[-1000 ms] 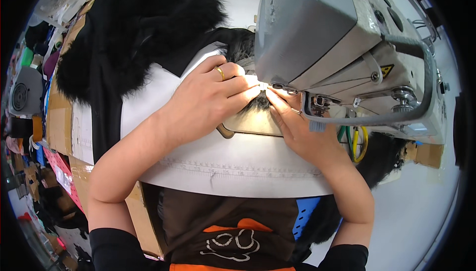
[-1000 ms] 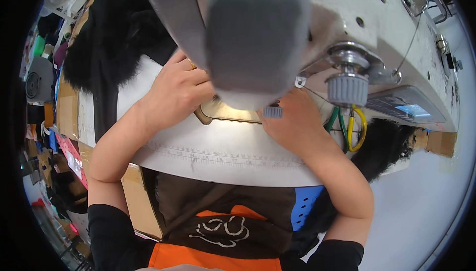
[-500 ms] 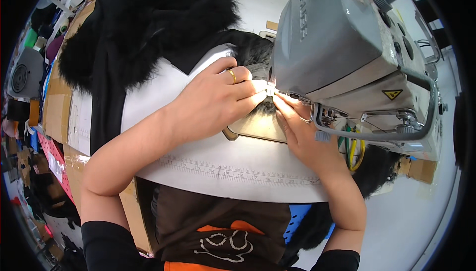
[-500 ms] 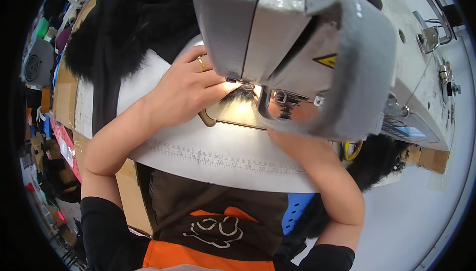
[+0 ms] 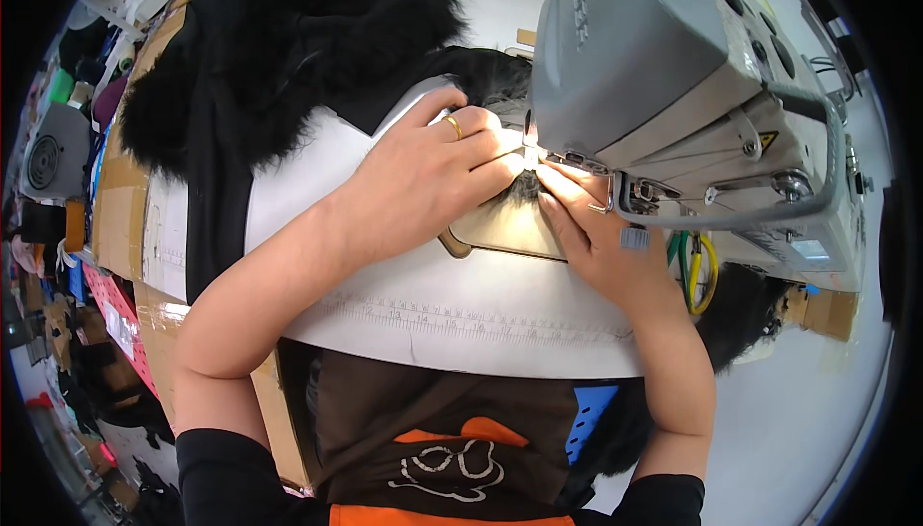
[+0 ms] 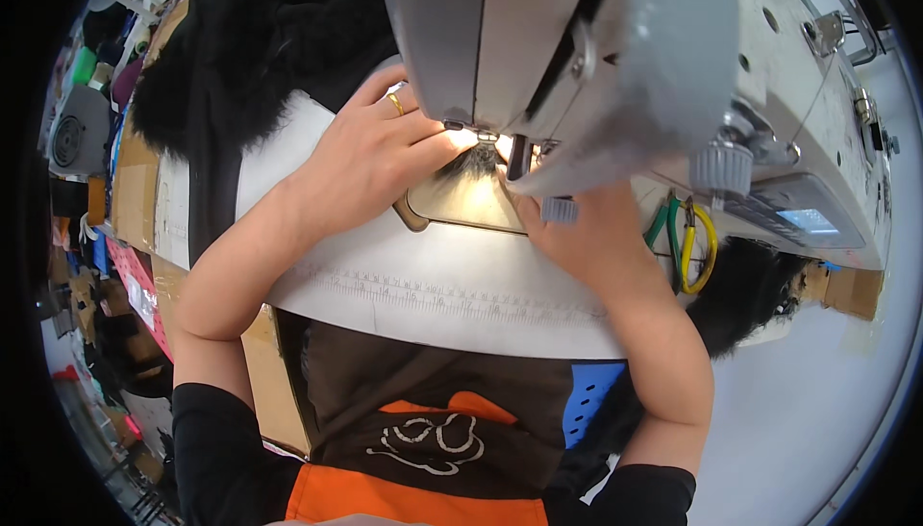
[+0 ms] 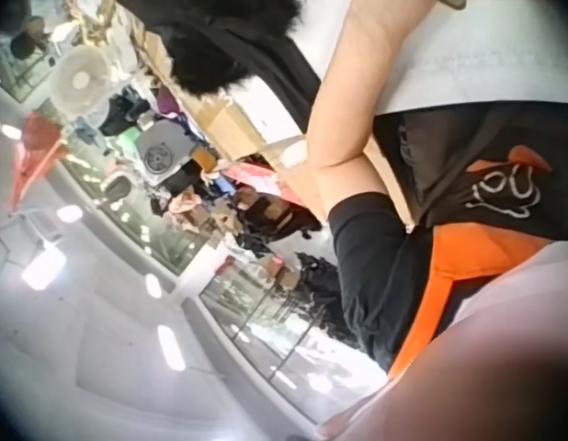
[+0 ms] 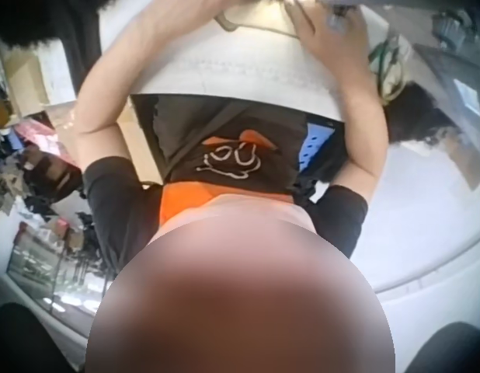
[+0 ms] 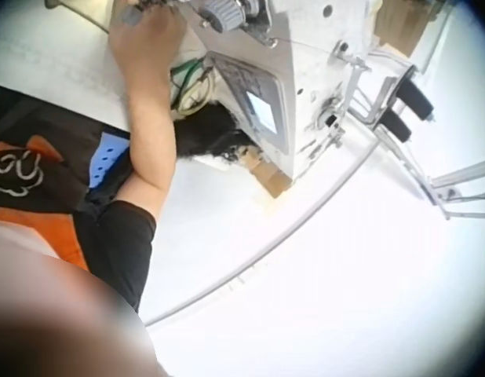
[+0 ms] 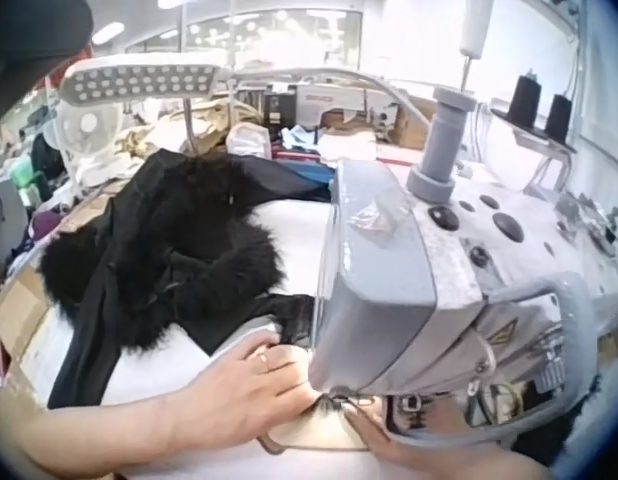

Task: Sewing pieces of black faux fur onto a fabric base using an industrial sewing machine.

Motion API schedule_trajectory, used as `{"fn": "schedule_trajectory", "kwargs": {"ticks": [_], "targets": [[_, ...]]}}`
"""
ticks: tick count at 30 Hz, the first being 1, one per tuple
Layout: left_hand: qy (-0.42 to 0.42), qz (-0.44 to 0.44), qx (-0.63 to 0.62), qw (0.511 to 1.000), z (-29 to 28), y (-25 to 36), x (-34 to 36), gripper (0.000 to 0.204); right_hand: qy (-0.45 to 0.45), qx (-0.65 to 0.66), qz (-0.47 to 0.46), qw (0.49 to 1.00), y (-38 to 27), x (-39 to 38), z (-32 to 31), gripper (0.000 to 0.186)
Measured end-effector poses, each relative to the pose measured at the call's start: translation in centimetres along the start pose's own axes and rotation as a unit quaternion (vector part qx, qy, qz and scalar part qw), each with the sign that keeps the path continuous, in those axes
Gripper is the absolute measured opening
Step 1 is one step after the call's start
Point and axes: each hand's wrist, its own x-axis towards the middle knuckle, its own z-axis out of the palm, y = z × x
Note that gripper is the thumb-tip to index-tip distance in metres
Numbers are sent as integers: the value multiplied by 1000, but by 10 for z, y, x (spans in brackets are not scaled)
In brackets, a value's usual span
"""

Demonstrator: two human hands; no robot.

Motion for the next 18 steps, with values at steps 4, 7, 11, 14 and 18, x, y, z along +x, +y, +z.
{"fn": "schedule_trajectory", "kwargs": {"ticks": [4, 7, 11, 14, 18], "targets": [[2, 14, -11, 1000, -5, 10, -2, 18, -32, 73, 12, 997, -3, 6, -20, 26], [-7, 20, -61, 998, -7, 13, -2, 31, -34, 115, -68, 991, 2, 6, -23, 37], [31, -9, -157, 987, -9, 8, 3, 38, -10, 60, -67, 996, -11, 8, -14, 39], [64, -41, -177, 981, -18, 0, 0, 51, 63, 25, -66, 996, -20, 8, -8, 44], [-12, -150, -207, 967, -20, -22, -8, 65, 81, 49, -81, 992, -20, 5, -4, 51]]}}
